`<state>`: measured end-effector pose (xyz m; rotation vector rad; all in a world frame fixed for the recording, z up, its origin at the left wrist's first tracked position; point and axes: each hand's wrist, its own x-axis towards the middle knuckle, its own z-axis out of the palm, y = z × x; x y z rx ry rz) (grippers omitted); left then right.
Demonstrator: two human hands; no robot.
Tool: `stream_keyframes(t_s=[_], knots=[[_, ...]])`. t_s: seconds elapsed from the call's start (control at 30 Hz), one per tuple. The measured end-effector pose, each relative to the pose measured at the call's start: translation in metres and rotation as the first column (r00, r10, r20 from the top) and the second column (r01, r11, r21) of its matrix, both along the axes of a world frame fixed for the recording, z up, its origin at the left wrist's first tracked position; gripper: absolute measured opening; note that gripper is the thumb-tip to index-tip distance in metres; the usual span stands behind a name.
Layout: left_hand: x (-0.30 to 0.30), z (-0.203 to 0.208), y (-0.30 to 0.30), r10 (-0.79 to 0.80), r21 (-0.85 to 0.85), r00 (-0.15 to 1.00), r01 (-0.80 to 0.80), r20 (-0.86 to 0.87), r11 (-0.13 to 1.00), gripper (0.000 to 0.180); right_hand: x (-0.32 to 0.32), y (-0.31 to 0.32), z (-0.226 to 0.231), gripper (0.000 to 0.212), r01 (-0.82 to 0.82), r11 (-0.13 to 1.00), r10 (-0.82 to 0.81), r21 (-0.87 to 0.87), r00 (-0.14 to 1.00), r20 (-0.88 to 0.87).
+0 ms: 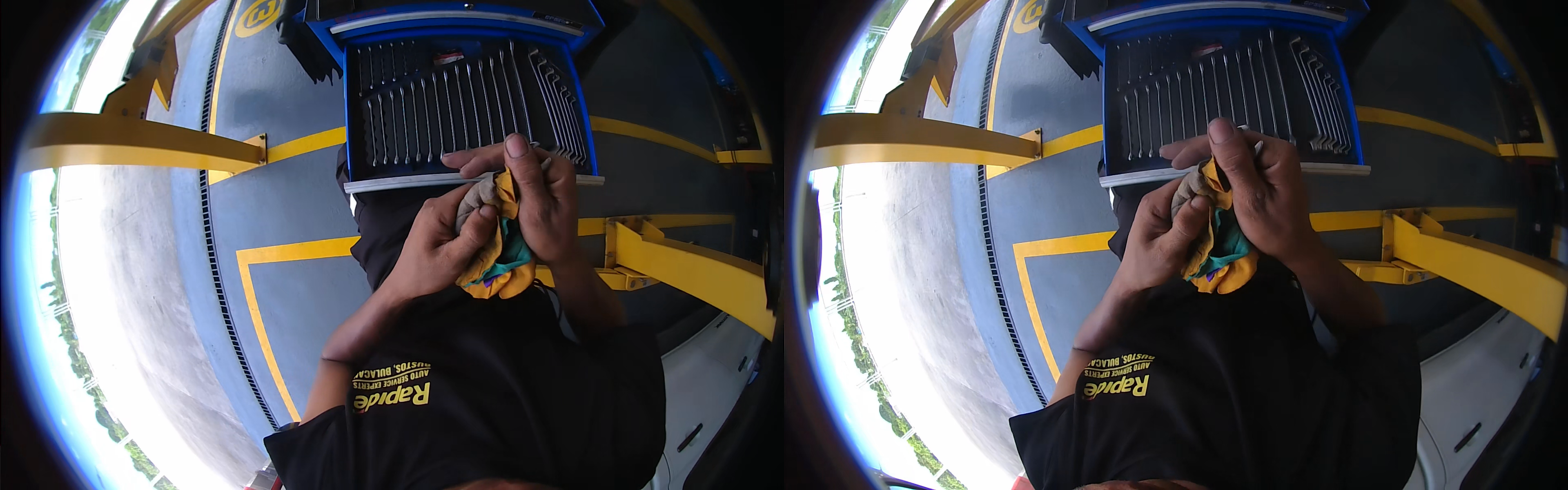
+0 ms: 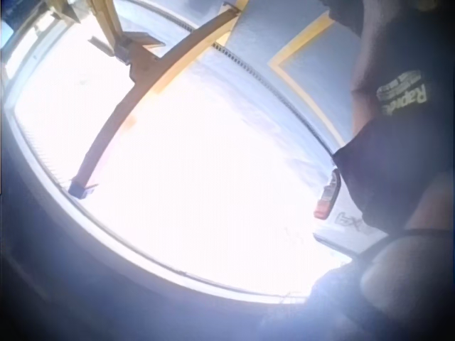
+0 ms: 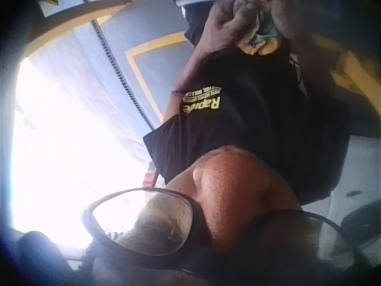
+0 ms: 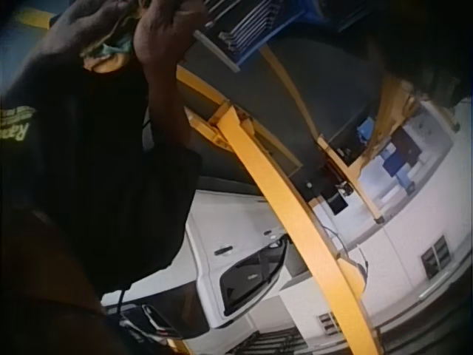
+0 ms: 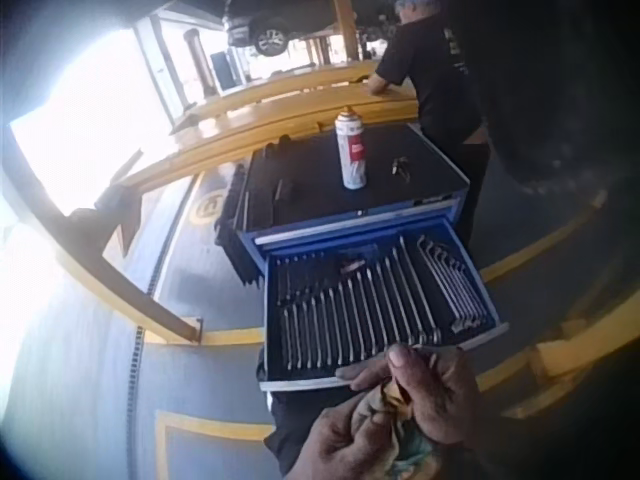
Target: The person cleans a metal wrench with a green and yellow cloth, then wipes the inside of a blue tool chest drawer. They spray a cleaning agent onto the cloth and continue wiping the drawer and its contents. The person closes the drawer and places the cloth on top of the tool chest.
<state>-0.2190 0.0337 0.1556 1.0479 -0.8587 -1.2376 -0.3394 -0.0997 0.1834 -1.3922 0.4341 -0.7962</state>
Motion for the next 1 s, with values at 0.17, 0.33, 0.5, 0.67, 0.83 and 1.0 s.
stream_keyframes(t_s=[0.17, 0.33, 0.5, 0.67, 0.83, 1.0], knots=[[-0.007, 0.002, 0.0, -0.03, -0.04, 0.998, 0.032, 0.047, 0.999, 0.039, 0.003, -0.035, 0.016, 0.063, 0.128, 0.969, -0.133, -0.211, 0.991, -0.01], [0.004, 0.008, 0.002, -0.039, -0.049, 0.991, 0.046, 0.127, 0.998, 0.038, 0.008, -0.003, 0.02, 0.06, -0.075, 0.995, 0.072, -0.068, 0.997, -0.039], [-0.001, 0.024, 0.003, -0.05, -0.095, 0.983, 0.068, 0.175, 0.993, 0.037, -0.003, -0.016, 0.041, 0.06, -0.057, 0.96, 0.061, -0.273, 0.998, 0.008], [0.001, 0.026, 0.011, -0.149, -0.079, 0.949, 0.177, 0.278, 0.981, 0.048, -0.009, -0.019, 0.066, 0.059, 0.01, 0.959, 0.012, -0.282, 0.997, 0.076], [0.006, 0.022, 0.014, -0.119, -0.073, 0.979, 0.132, 0.166, 0.989, 0.039, -0.006, 0.015, 0.047, 0.057, -0.206, 0.962, 0.209, -0.177, 0.978, 0.0], [-0.005, 0.029, 0.017, -0.065, -0.143, 0.964, 0.105, 0.257, 0.984, 0.037, -0.011, -0.018, 0.072, 0.061, 0.109, 0.937, -0.073, -0.332, 0.99, 0.12]])
